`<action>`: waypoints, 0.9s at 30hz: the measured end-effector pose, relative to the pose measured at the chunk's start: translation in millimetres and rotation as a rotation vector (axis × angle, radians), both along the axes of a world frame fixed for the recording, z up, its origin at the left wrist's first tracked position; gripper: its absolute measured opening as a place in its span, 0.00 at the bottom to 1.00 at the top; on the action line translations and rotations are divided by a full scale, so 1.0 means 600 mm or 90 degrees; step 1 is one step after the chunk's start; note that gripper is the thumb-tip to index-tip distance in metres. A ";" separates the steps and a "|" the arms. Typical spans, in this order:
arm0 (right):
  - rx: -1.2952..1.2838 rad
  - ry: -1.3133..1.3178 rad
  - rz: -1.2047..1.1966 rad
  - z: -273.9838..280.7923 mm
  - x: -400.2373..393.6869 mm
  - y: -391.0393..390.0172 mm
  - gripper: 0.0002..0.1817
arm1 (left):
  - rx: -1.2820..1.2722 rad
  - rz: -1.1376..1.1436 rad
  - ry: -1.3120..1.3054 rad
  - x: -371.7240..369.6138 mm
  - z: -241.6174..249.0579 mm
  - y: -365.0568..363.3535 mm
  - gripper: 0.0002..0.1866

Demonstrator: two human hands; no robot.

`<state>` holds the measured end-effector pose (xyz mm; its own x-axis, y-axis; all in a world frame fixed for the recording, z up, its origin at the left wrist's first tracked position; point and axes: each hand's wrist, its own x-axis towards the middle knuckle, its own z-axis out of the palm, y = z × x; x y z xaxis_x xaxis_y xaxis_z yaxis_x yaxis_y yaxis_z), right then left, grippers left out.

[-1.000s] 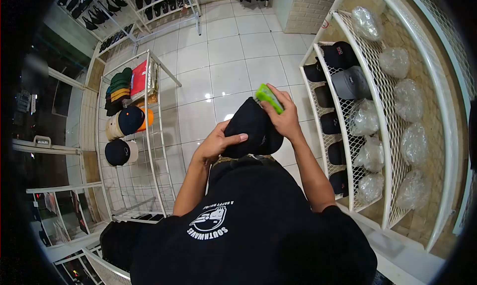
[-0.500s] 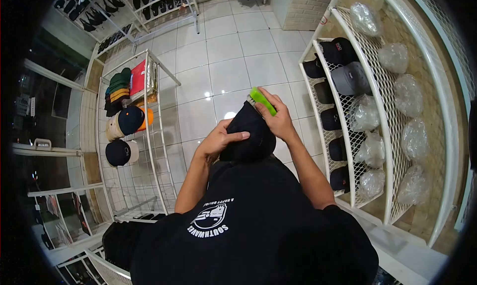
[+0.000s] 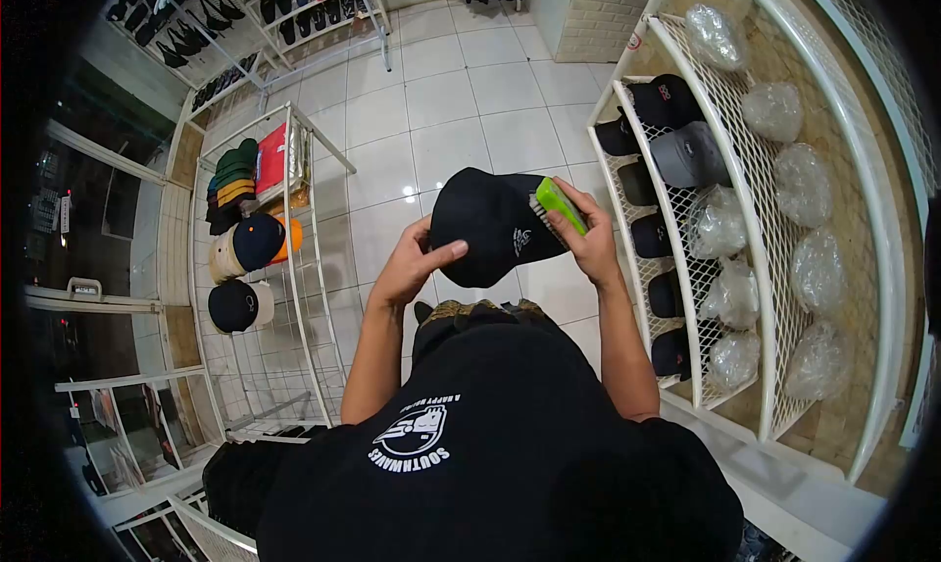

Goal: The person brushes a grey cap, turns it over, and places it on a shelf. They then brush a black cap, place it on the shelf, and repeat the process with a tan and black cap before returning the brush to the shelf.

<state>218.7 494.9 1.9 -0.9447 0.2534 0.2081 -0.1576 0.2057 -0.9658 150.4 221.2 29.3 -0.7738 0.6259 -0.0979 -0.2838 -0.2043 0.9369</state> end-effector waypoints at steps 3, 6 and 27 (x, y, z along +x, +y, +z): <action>0.089 0.020 -0.006 0.027 0.006 -0.019 0.31 | -0.120 0.016 -0.038 0.013 0.006 0.022 0.25; 0.404 0.090 -0.117 0.057 0.020 -0.059 0.32 | -0.056 -0.019 -0.036 0.027 -0.010 0.041 0.20; 0.288 0.218 0.054 0.072 -0.023 -0.090 0.31 | -0.048 -0.076 0.011 0.029 -0.013 0.036 0.19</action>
